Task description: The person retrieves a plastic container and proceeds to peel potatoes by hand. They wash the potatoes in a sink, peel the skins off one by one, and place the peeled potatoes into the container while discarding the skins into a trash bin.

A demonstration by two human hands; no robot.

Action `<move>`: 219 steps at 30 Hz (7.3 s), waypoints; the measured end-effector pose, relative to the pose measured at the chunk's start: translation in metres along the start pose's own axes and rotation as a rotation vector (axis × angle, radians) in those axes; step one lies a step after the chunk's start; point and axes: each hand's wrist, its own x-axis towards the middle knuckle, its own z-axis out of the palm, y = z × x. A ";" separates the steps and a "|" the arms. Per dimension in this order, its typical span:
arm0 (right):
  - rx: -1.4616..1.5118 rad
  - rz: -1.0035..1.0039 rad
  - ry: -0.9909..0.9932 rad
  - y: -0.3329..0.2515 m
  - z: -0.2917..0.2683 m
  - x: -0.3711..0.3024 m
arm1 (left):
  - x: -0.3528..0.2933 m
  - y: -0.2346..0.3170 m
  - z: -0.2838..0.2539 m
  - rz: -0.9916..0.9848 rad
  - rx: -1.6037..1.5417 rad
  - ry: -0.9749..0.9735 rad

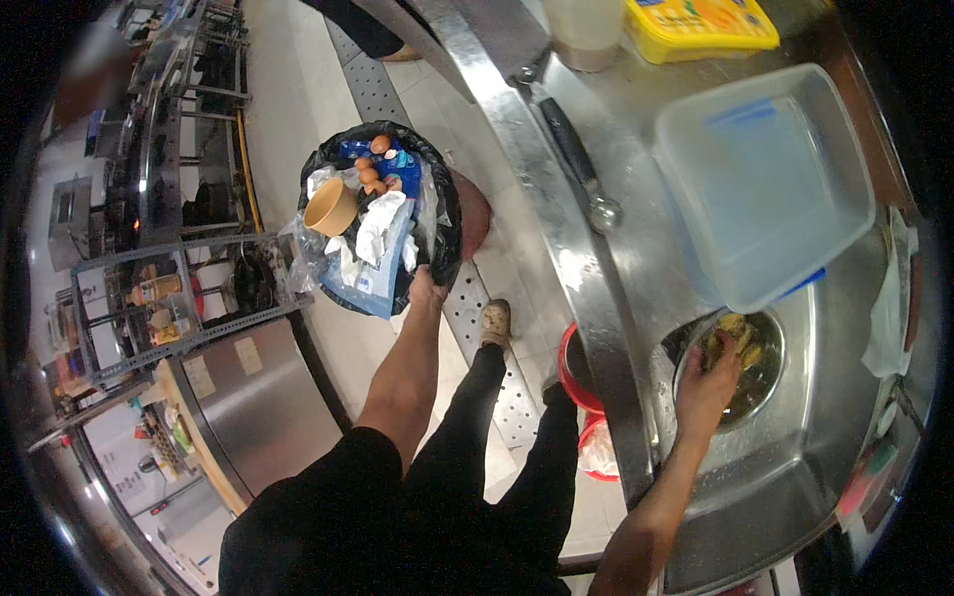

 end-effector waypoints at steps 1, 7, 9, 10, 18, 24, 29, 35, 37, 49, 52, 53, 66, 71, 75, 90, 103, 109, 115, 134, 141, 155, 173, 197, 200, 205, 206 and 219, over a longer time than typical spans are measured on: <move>0.037 -0.006 -0.063 -0.008 0.003 0.002 | 0.004 0.003 -0.005 0.013 0.008 -0.002; 0.047 0.175 -0.131 -0.124 -0.007 0.027 | -0.099 0.005 0.018 -0.063 0.485 0.011; -0.033 0.198 -0.045 -0.146 0.006 0.035 | -0.097 0.002 -0.017 -0.010 0.748 0.069; -0.074 0.120 -0.004 -0.162 0.014 0.041 | -0.081 -0.004 -0.043 -0.008 0.792 0.041; 0.177 -0.096 0.112 -0.301 0.004 0.059 | -0.187 0.141 -0.072 0.254 1.853 -0.873; 0.589 -0.267 -0.088 -0.374 -0.087 -0.004 | -0.379 0.308 0.023 0.552 1.108 -1.209; 0.792 -0.325 -0.198 -0.484 -0.083 -0.074 | -0.427 0.373 0.087 0.140 0.155 -1.322; 0.906 -0.201 -0.304 -0.561 -0.035 -0.114 | -0.367 0.432 0.076 0.113 0.147 -1.086; 0.929 -0.232 -0.353 -0.575 -0.023 -0.115 | -0.359 0.451 0.071 0.082 0.154 -1.072; 0.944 -0.136 -0.288 -0.608 -0.014 -0.124 | -0.359 0.481 0.073 0.094 0.137 -1.036; 0.686 -0.205 -0.017 -0.603 -0.015 -0.118 | -0.377 0.482 0.064 0.103 0.105 -1.089; 0.670 -0.217 0.010 -0.603 -0.017 -0.121 | -0.387 0.481 0.061 0.128 0.100 -1.114; 0.987 -0.364 -0.281 -0.579 -0.023 -0.109 | -0.382 0.439 0.053 0.887 0.408 -0.889; 1.029 -0.233 -0.425 -0.582 -0.027 -0.115 | -0.373 0.436 0.046 0.903 0.443 -0.863; 1.078 -0.111 -0.478 -0.579 -0.012 -0.110 | -0.389 0.454 0.049 1.173 0.638 -0.844; 1.189 -0.003 -0.731 -0.586 -0.027 -0.100 | -0.383 0.459 0.052 1.406 0.686 -0.755; 1.509 0.201 -0.874 -0.589 -0.030 -0.101 | -0.399 0.468 0.054 1.413 0.629 -0.813; 1.578 0.277 -0.802 -0.590 -0.026 -0.106 | -0.398 0.464 0.057 1.465 0.593 -0.812; 1.454 0.138 -0.629 -0.584 -0.032 -0.096 | -0.403 0.460 0.068 1.494 0.644 -0.828; 1.684 0.300 -0.701 -0.566 -0.024 -0.106 | -0.418 0.446 0.051 1.465 0.671 -0.903; 1.728 0.329 -0.665 -0.564 -0.022 -0.113 | -0.410 0.438 0.047 1.450 0.733 -0.904; 1.500 0.332 -0.622 -0.550 -0.011 -0.107 | -0.400 0.427 0.051 1.444 0.775 -0.943; 1.732 0.411 -0.709 -0.551 0.009 -0.107 | -0.377 0.424 0.060 1.310 0.681 -0.998; 0.855 -0.056 -0.493 -0.499 -0.019 -0.083 | -0.279 0.422 0.064 1.512 1.121 -0.399; 0.687 -0.141 -0.307 -0.505 -0.020 -0.094 | -0.262 0.420 0.055 0.712 1.638 -1.084; 0.672 -0.175 -0.162 -0.524 -0.023 -0.109 | -0.318 0.411 0.043 -0.502 0.501 -1.286; 0.694 -0.153 -0.154 -0.526 -0.022 -0.110 | -0.322 0.412 0.045 -0.485 0.408 -1.290; 0.882 -0.159 -0.160 -0.530 0.010 -0.112 | -0.326 0.420 0.040 -0.178 0.462 -1.193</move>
